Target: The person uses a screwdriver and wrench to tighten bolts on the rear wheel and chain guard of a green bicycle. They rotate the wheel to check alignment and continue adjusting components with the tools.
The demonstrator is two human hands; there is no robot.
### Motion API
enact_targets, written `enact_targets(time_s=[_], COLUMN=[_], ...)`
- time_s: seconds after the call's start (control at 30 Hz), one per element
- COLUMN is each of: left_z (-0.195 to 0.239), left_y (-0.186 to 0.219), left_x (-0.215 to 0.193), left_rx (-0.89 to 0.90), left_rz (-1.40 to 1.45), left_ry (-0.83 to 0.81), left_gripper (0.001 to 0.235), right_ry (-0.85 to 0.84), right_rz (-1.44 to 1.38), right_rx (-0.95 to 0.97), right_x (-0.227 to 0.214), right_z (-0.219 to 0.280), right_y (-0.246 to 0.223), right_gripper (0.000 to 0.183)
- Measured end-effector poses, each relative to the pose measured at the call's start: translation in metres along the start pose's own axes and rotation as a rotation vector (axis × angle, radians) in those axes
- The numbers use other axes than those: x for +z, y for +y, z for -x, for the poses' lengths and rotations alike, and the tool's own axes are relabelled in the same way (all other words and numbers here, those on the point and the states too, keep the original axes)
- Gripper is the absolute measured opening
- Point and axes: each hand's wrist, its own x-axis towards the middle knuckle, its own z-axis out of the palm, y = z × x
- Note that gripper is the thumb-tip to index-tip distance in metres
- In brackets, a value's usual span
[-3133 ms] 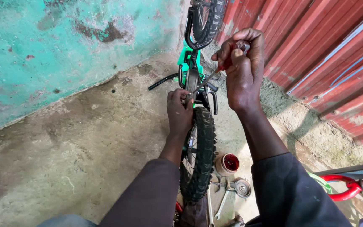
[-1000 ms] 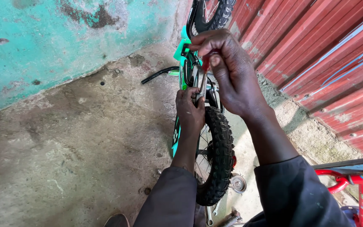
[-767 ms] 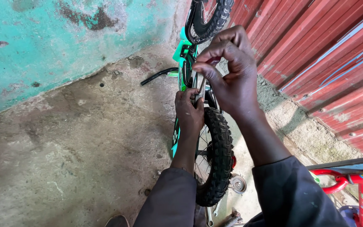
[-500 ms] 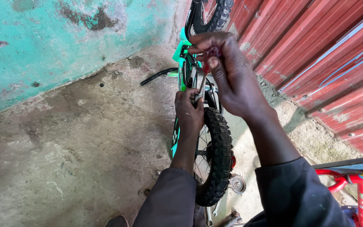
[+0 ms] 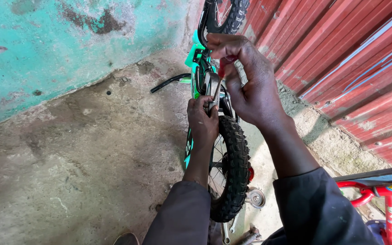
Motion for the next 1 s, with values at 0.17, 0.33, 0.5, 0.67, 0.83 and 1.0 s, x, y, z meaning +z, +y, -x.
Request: enact_targets(time_s=[0.17, 0.33, 0.5, 0.67, 0.83, 1.0], left_z=[0.0, -0.003, -0.017, -0.032, -0.028, -0.007], left_y=[0.004, 0.008, 0.003, 0.023, 0.012, -0.051], left_x=[-0.002, -0.005, -0.012, -0.027, -0.027, -0.043], left_rx=[-0.039, -0.043, 0.027, 0.008, -0.092, -0.324], left_rz=[0.023, -0.002, -0.029, -0.154, 0.042, 0.113], left_ry=[-0.026, -0.033, -0.108, -0.298, -0.124, 0.073], left_gripper=[0.026, 0.02, 0.022, 0.011, 0.007, 0.009], right_ry=[0.238, 0.169, 0.124, 0.086, 0.259, 0.266], right_rz=[0.006, 0.048, -0.096, 0.267, 0.271, 0.067], right_rx=[-0.024, -0.051, 0.041, -0.129, -0.088, -0.006], right_x=[0.011, 0.0, -0.016, -0.044, -0.056, -0.036], right_z=[0.0, -0.001, 0.005, 0.012, 0.016, 0.028], right_y=[0.001, -0.005, 0.001, 0.015, 0.009, 0.007], right_gripper=[0.016, 0.008, 0.023, 0.011, 0.007, 0.011])
